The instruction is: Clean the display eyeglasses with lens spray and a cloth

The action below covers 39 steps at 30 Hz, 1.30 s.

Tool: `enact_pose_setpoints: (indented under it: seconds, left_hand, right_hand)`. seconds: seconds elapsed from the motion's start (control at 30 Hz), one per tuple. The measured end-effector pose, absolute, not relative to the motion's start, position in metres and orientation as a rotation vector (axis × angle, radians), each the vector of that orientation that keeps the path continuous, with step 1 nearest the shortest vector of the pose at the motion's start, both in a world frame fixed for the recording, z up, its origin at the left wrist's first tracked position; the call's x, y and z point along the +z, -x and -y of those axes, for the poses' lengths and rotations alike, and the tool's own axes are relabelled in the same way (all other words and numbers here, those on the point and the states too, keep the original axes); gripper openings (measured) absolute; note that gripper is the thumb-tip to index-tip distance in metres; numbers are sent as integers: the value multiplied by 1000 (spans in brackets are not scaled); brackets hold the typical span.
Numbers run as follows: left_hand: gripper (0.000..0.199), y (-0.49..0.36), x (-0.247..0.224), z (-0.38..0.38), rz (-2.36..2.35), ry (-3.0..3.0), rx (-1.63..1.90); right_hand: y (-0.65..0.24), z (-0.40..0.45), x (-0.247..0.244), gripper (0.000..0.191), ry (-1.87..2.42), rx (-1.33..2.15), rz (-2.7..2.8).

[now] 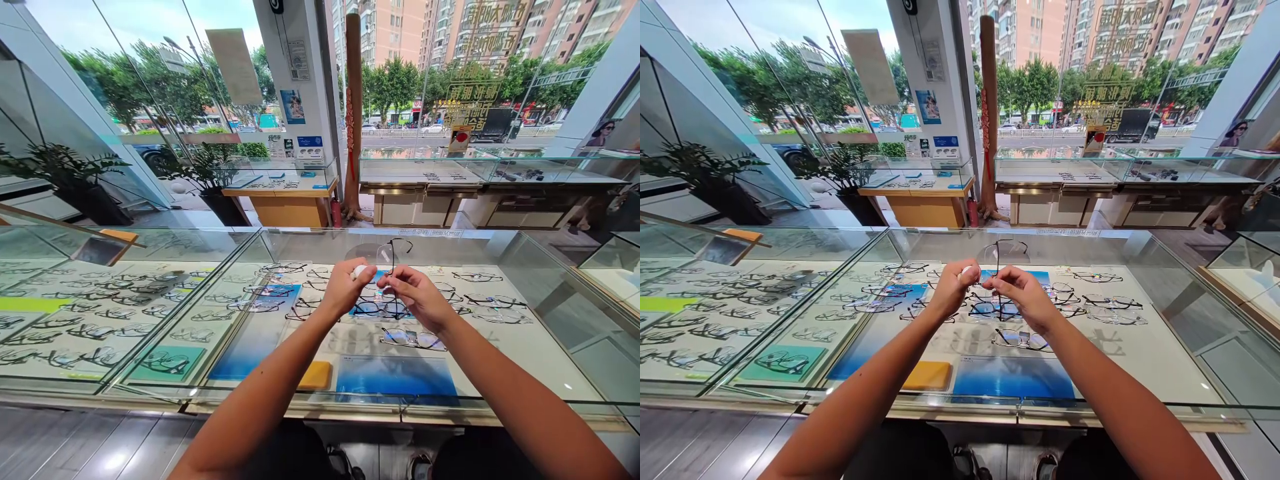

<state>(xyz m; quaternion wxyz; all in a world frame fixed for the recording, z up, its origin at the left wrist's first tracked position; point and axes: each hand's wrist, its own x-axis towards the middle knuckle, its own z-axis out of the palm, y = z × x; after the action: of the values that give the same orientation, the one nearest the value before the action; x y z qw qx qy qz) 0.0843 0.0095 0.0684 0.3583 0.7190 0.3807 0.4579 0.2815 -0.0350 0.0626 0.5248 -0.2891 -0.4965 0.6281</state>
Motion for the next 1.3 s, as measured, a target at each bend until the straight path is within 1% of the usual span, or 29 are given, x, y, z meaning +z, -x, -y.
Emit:
enact_pose_setpoints:
  seconds: [0.17,0.4,0.7,0.87,1.03,1.13,1.23,1.3]
  left_hand:
    - [61,-89,69,-3,-926,-1955,929]
    - [61,-91,65,-2,-863,-1977,934]
    - [61,-92,63,-2,-841,-2036,918]
    - [59,-91,62,-6,-896,-1975,1018]
    - [40,-83,66,-28,-928,-1796,1144]
    - [39,-82,71,-51,-943,-1809,1150]
    - [43,-83,77,-76,-1113,-2005,1121]
    - [41,-85,80,-91,-1197,-2082,1083]
  right_hand:
    - [-287,33,69,29,637,1456,1132]
    - [-285,33,71,37,717,1408,1087]
    - [-286,31,67,34,703,1413,1092]
    - [-291,25,67,37,695,1413,1045]
    - [-305,13,72,40,707,1366,978]
    - [-313,5,72,39,734,1314,976]
    - [-317,-1,71,39,732,1282,973]
    - [-319,-4,69,40,727,1271,966]
